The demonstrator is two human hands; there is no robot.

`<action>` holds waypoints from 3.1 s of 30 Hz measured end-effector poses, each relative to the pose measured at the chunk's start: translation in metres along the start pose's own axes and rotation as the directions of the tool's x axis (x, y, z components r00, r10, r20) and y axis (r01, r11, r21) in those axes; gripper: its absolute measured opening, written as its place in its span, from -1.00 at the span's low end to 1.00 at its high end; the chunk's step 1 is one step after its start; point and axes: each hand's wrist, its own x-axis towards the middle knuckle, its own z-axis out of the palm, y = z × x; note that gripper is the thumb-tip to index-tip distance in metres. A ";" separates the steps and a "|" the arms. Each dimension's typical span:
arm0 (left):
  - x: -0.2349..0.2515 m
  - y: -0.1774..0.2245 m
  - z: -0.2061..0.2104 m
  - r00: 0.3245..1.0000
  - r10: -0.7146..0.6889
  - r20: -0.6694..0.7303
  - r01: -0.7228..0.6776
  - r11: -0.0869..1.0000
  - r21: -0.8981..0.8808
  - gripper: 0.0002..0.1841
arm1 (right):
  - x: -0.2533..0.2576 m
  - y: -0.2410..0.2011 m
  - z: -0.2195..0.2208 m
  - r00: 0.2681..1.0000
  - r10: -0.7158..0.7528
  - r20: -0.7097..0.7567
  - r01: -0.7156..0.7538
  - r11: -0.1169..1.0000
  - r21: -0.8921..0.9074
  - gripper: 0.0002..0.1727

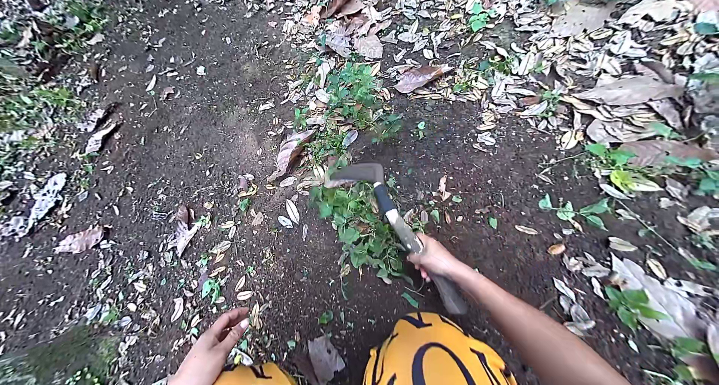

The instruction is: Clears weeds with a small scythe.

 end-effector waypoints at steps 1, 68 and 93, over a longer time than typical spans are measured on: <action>0.000 0.000 0.000 1.000 0.001 0.004 -0.001 1.000 0.007 -0.54 | -0.001 -0.011 -0.005 0.999 -0.025 -0.049 0.030 0.994 0.101 -0.41; -0.001 -0.002 -0.004 1.000 0.001 0.011 -0.001 0.996 0.088 -0.54 | 0.006 -0.054 0.034 0.974 -0.078 -0.213 0.100 0.990 0.098 -0.34; 0.000 -0.008 -0.005 0.999 0.038 0.016 -0.039 0.995 0.095 -0.56 | -0.062 0.042 0.011 0.985 0.048 -0.167 -0.021 0.987 0.157 -0.46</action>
